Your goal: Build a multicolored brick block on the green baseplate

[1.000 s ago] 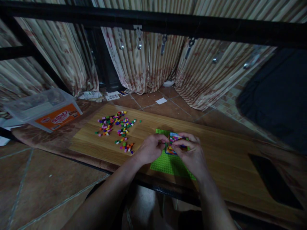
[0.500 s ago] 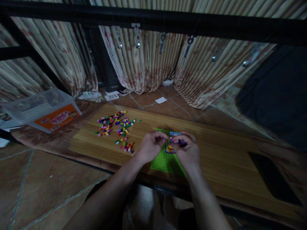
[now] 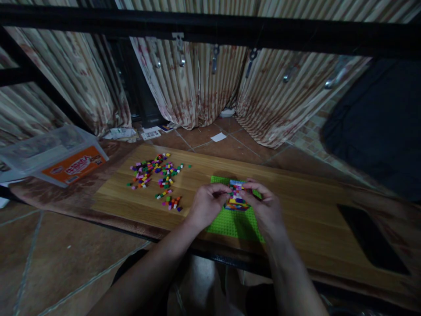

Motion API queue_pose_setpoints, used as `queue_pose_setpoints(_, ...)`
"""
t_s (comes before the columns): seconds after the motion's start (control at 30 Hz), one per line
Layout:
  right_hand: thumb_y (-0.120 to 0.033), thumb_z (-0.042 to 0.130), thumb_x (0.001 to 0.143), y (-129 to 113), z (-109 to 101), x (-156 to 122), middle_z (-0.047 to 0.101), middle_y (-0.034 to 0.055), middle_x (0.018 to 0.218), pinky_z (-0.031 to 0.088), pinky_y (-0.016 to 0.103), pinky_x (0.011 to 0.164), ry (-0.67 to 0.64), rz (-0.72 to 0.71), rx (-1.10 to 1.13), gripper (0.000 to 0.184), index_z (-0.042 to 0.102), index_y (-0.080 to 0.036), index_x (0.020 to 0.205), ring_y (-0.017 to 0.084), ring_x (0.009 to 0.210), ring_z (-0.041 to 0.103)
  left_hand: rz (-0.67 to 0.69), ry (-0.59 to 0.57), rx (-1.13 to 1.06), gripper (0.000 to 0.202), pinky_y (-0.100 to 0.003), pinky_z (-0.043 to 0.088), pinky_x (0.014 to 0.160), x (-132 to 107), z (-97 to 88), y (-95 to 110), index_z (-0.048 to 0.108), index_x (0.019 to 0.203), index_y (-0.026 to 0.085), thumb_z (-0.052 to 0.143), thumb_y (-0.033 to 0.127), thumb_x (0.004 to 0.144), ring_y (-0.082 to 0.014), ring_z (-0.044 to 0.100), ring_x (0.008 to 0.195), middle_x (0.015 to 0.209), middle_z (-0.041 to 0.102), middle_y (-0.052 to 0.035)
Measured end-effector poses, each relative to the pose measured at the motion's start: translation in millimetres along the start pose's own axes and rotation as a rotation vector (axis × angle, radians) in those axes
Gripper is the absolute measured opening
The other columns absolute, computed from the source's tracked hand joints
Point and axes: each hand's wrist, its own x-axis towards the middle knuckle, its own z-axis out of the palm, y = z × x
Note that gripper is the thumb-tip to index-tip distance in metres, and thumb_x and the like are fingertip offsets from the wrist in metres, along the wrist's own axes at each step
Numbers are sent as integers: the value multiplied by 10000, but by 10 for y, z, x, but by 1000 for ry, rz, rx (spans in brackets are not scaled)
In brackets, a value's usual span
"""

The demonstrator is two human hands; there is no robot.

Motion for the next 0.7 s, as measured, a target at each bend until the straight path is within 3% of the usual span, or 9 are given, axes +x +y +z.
queue_pose_setpoints(0.13, -319, 737, 644, 48, -19, 65, 689, 29, 916, 467, 353, 791, 126, 85, 119, 150, 717, -220, 755, 188, 842, 618, 116, -5, 144, 171, -267, 512, 777, -16, 5, 48, 740, 842, 185, 592, 116, 792, -156, 658, 826, 910, 720, -51)
queue_pose_setpoints(0.3, -327, 729, 642, 68, -20, 81, 697, 17, 806, 472, 335, 747, 137, 91, 103, 165, 718, -205, 754, 167, 747, 612, 153, -22, 170, 154, -270, 513, 785, -12, 17, 66, 748, 831, 192, 602, 153, 806, -154, 654, 816, 895, 703, -57)
queue_pose_setpoints(0.7, -331, 721, 653, 70, 0, 73, 685, 9, 753, 470, 306, 683, 146, 76, 73, 159, 710, -199, 742, 154, 691, 600, -80, 20, -103, 109, -263, 502, 730, 31, 91, -54, 705, 802, 150, 679, 129, 699, -129, 623, 738, 809, 679, -27)
